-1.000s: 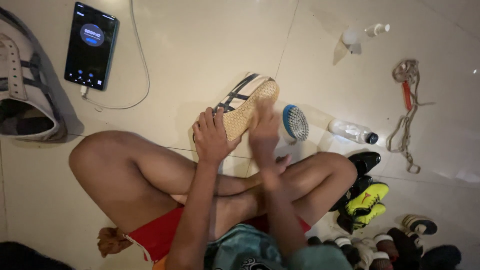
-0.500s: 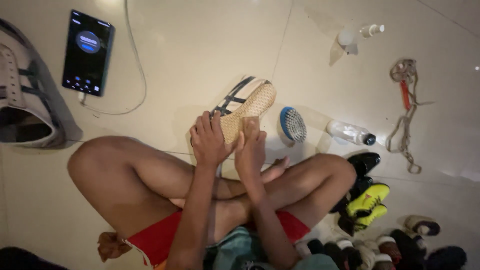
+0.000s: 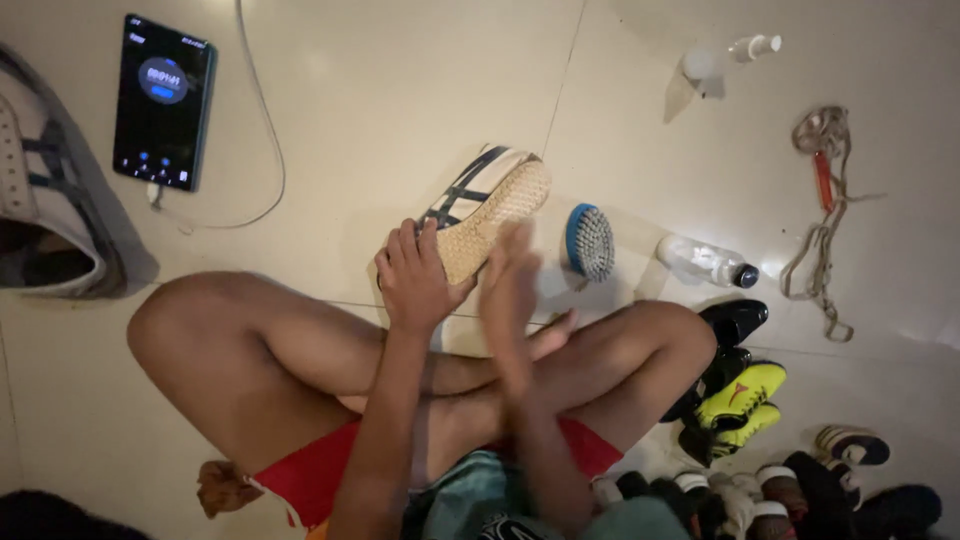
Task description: Cleaning the sole of a sneaker using a brush and cleaning solution while sitting on the floor.
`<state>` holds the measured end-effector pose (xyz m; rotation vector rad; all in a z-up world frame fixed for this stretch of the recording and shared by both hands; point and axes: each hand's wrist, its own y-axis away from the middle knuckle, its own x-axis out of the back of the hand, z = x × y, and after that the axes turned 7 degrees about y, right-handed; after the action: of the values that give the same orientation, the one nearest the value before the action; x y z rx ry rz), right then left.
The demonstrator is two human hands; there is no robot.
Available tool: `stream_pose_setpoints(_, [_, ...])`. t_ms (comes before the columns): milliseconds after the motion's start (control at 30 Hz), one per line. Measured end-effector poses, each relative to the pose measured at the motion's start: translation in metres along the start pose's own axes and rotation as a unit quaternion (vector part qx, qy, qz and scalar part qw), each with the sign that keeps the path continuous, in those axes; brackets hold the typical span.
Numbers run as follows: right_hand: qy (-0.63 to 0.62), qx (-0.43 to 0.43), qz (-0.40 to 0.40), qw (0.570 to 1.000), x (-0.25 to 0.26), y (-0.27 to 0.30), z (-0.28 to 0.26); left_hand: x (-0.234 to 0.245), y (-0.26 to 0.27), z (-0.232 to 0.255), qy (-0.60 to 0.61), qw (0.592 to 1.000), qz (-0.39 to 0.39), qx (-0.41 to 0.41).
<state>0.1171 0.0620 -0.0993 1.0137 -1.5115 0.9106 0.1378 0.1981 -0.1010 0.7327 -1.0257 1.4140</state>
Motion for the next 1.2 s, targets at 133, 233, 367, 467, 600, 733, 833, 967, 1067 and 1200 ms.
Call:
stream_pose_setpoints(133, [-0.099, -0.053, -0.062, 0.992, 0.011, 0.020, -0.015, 0.003, 0.001, 0.002, -0.003, 1.000, 0.004, -0.006])
stream_pose_setpoints(233, [-0.104, -0.066, -0.005, 0.992, 0.009, -0.017, -0.016, 0.002, 0.003, 0.000, 0.010, 1.000, -0.009, -0.007])
stream_pose_setpoints(367, [-0.120, -0.108, 0.055, 0.985, -0.045, -0.053, 0.027, -0.004, 0.003, -0.002, 0.037, 0.999, -0.010, -0.001])
stream_pose_setpoints(467, [-0.182, -0.166, 0.079, 0.966, -0.040, -0.053, 0.010, 0.000, 0.001, 0.000, 0.023, 1.000, -0.007, -0.002])
stream_pose_setpoints(600, [-0.195, -0.125, 0.022, 0.973, 0.006, -0.001, -0.032, 0.003, -0.003, 0.002, 0.012, 1.000, 0.004, -0.003])
stream_pose_setpoints(733, [-0.141, -0.101, 0.017, 0.985, -0.019, -0.002, -0.010, 0.001, 0.000, 0.001, 0.013, 1.000, -0.002, -0.008])
stream_pose_setpoints(833, [-0.114, -0.072, 0.099, 0.986, -0.038, -0.050, 0.014, -0.001, 0.000, 0.000, 0.022, 1.000, -0.011, -0.008])
stream_pose_setpoints(967, [-0.162, -0.102, 0.113, 0.975, -0.020, -0.073, 0.005, -0.003, 0.001, 0.000, 0.014, 1.000, -0.021, -0.001])
stream_pose_setpoints(1067, [-0.202, -0.125, 0.037, 0.971, -0.013, -0.026, -0.008, -0.006, 0.005, -0.001, 0.021, 1.000, -0.011, -0.002])
stream_pose_setpoints(1200, [-0.154, -0.128, -0.039, 0.979, 0.014, 0.003, -0.035, -0.001, -0.001, 0.002, 0.007, 1.000, 0.003, -0.006])
